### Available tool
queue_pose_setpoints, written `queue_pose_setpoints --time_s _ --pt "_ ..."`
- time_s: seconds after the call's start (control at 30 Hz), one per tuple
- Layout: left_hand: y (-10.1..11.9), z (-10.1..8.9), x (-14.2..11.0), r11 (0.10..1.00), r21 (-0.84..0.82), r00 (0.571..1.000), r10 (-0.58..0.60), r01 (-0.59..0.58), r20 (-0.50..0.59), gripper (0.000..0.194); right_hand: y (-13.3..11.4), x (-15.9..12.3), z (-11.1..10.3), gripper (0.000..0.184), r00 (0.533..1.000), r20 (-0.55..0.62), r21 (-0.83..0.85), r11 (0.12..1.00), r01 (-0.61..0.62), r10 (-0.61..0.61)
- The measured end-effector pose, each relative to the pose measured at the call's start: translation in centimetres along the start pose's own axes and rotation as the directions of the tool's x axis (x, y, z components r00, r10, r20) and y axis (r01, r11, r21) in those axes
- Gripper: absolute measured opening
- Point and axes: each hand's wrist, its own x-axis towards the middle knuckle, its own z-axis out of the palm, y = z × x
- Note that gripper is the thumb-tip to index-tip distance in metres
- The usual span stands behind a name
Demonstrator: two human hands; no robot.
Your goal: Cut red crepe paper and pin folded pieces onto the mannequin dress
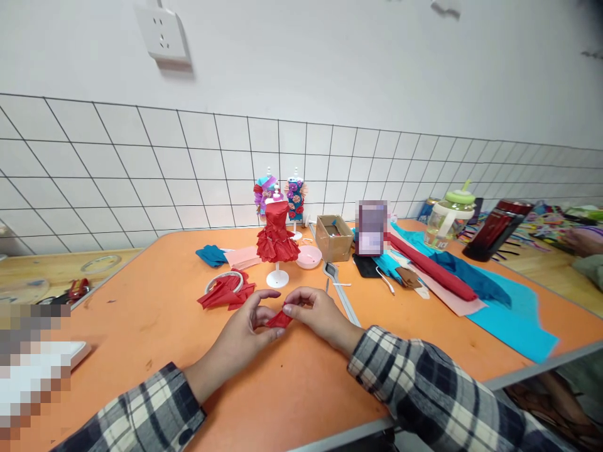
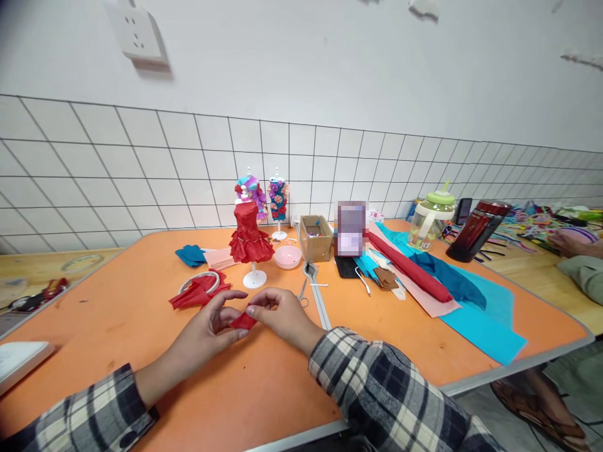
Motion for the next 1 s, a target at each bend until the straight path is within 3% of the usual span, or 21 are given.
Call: queue_pose_setpoints --time_s 0.13,0.3,0.47,0.57,0.63,0.7,0.83,0.93,1.0 --pt "0.4 -0.2 0.1 0.998 -0.046 0.999 -0.032 0.033 0.019 0.055 -0.1 0.1 0.0 0.022 0.999 -0.039 0.128 0.992 -0.007 0.013" --pt "0.7 -0.6 0.2 0.998 0.056 1.0 -0.011 0.012 -0.02 0.029 -0.1 0.2 0.2 0.024 0.998 -0.051 0.157 0.987 -0.022 0.03" --pt "0.7 -0.8 0.2 0.991 0.127 0.998 0.051 -0.044 -0.046 0.032 0.0 0.1 0.0 0.022 0.998 -0.067 0.135 0.991 0.016 -0.008" --pt "0.2 -1.5 0.5 0.963 0.243 0.972 0.163 -0.119 -0.17 0.035 -0.8 0.3 -0.6 0.02 0.995 -0.083 0.095 0.993 0.068 -0.06" --pt "-0.4 -2.3 1.1 0.922 0.355 0.926 0.259 -0.153 -0.274 0.036 -2.0 0.7 -1.1 0.019 0.992 -0.071 0.079 0.991 0.112 -0.107" --pt "-1.2 -2.9 2.2 0.884 0.451 0.887 0.301 -0.122 -0.349 0.034 -3.6 1.4 -1.8 0.021 0.986 -0.048 0.067 0.984 0.165 -0.162" --pt "-2.0 -3.3 5.3 0.736 0.677 0.845 0.359 0.004 -0.396 0.03 -6.7 3.7 -2.9 0.023 0.972 0.028 0.004 0.972 0.233 -0.233" --pt "-1.7 -2.6 7.1 0.666 0.741 0.863 0.317 0.092 -0.393 0.036 -7.7 5.6 -3.2 0.019 0.961 0.05 -0.08 0.958 0.276 -0.272" --pt "-1.4 -2.2 7.8 0.647 0.754 0.901 0.256 0.11 -0.35 0.037 -7.7 6.6 -3.1 0.017 0.957 0.029 -0.146 0.946 0.291 -0.29"
